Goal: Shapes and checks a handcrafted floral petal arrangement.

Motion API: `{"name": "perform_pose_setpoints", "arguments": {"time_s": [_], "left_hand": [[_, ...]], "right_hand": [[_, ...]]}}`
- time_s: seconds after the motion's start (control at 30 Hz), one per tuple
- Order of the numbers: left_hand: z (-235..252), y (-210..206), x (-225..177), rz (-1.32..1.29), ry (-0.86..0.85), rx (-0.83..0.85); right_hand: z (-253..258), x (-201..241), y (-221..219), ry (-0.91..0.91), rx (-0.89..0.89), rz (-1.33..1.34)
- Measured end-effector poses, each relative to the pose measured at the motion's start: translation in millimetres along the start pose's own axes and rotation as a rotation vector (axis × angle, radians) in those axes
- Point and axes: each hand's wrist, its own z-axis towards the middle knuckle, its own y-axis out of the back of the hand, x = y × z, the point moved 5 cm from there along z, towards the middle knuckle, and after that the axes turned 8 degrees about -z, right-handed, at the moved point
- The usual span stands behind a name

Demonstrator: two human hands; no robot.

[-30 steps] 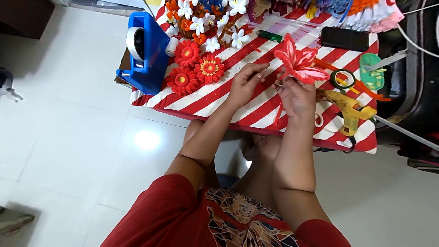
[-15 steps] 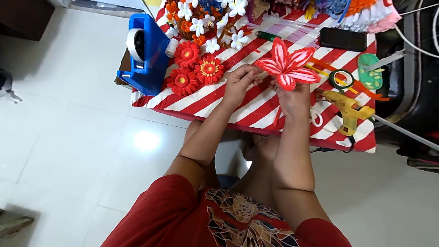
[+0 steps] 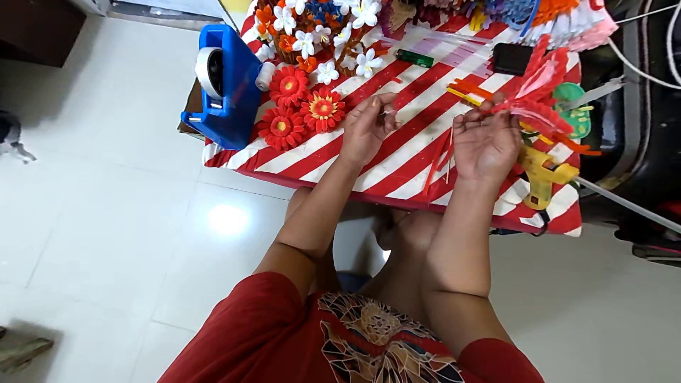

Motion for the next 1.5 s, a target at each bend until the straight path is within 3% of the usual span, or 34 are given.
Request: {"name": "perform_pose_setpoints", "arguments": {"time_s": [0.17,0.33,0.43,0.53,0.63,0.7,0.83,0.97,1.2,1.33,1.5], "left_hand": [[-5,-12,10,0.611,-0.128,0.219],[-10,-19,17,0.659,-0.091,0.293],[-18,-19,8,0.722,-0.085,0.226],[-27,-7,8,0.683,0.0,0.148],[-21,2,14,0.473,0.04,0.024],[-11,5,19,0.226,0.063,0.057],[-5,-8,13,-0.022,0.18,0.218],[-9,-10,16,-0.09,0.258,0.334],[-13,-11,19,-0.068,0.256,0.369],[-13,-11,19,-0.082,0.256,0.418],[-13,-4,26,0.019,0.273,0.318]], "right_hand": [[-7,-8,-12,-0.036,0.129,-0.115],[-24,-23,-29,0.028,0.091,-0.461],[-37,-20,-52,0.162,0.179,-0.785],[-39,-30,-61,0.321,0.375,-0.768],[-36,-37,-58,0.319,0.407,-0.8],[-30,-33,-51,0.328,0.386,-0.837],[-22,-12,-38,0.405,0.261,-0.806],[-21,-10,-36,0.423,0.332,-0.863],[-19,-2,-34,0.562,0.255,-1.038],[-11,3,-19,0.427,0.145,-0.879],[-6,13,-4,0.371,-0.093,-0.757]]}}
